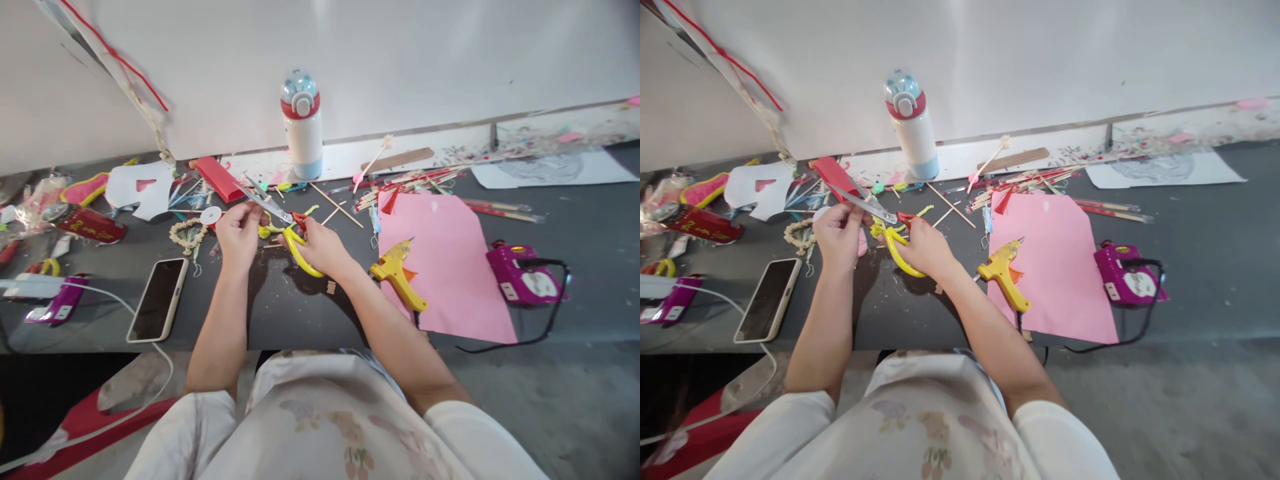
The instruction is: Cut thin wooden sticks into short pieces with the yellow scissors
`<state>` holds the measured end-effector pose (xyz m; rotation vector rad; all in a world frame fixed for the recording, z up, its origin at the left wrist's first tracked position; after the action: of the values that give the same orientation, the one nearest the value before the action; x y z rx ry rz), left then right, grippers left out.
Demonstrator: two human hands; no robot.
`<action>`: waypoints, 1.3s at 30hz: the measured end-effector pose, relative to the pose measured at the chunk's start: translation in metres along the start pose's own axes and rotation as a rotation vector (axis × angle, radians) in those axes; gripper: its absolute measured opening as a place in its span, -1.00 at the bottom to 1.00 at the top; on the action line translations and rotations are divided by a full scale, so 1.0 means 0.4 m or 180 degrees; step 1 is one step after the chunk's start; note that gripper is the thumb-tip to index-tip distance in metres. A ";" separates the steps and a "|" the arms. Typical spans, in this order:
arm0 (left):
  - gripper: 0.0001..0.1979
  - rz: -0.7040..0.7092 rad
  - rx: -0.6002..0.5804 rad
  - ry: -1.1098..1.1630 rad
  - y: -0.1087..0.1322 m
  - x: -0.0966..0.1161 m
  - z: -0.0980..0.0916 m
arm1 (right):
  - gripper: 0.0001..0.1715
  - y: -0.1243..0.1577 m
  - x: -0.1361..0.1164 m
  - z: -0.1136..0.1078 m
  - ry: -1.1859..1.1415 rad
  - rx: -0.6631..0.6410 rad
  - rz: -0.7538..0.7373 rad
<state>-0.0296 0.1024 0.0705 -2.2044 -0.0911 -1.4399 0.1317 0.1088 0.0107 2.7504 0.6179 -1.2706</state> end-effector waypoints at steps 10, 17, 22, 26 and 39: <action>-0.69 0.0025 -0.0036 -0.0051 -0.004 0.009 -0.004 | -0.50 0.000 -0.001 0.002 0.0003 -0.0074 -0.0045; -0.69 0.0072 -0.0056 -0.0122 -0.004 0.024 -0.004 | -0.51 -0.001 0.000 0.006 0.0033 -0.0168 0.0020; -0.68 0.0059 -0.0064 -0.0102 -0.006 0.019 -0.007 | -0.49 -0.003 0.001 0.012 0.0074 -0.0199 0.0080; -0.66 -0.0165 -0.0038 0.0174 -0.010 -0.012 -0.001 | -0.48 -0.001 0.000 0.016 0.0088 -0.0244 0.0191; 0.01 -0.0286 -0.1986 0.0784 0.133 -0.030 0.230 | -0.53 -0.007 0.041 0.032 -0.0785 -0.0047 0.0515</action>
<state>0.0595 0.0992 0.0116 -2.4846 0.4006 -1.9809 0.1309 0.1144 -0.0096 2.5146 0.3745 -1.5237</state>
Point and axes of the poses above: each hand's wrist, its own y-axis away from the middle knuckle, its own z-axis out of the palm, x = y × z, the point moved 10 cm from there along -y, towards the middle knuckle, and after that the axes turned 7 degrees about -z, right-handed, at the moved point
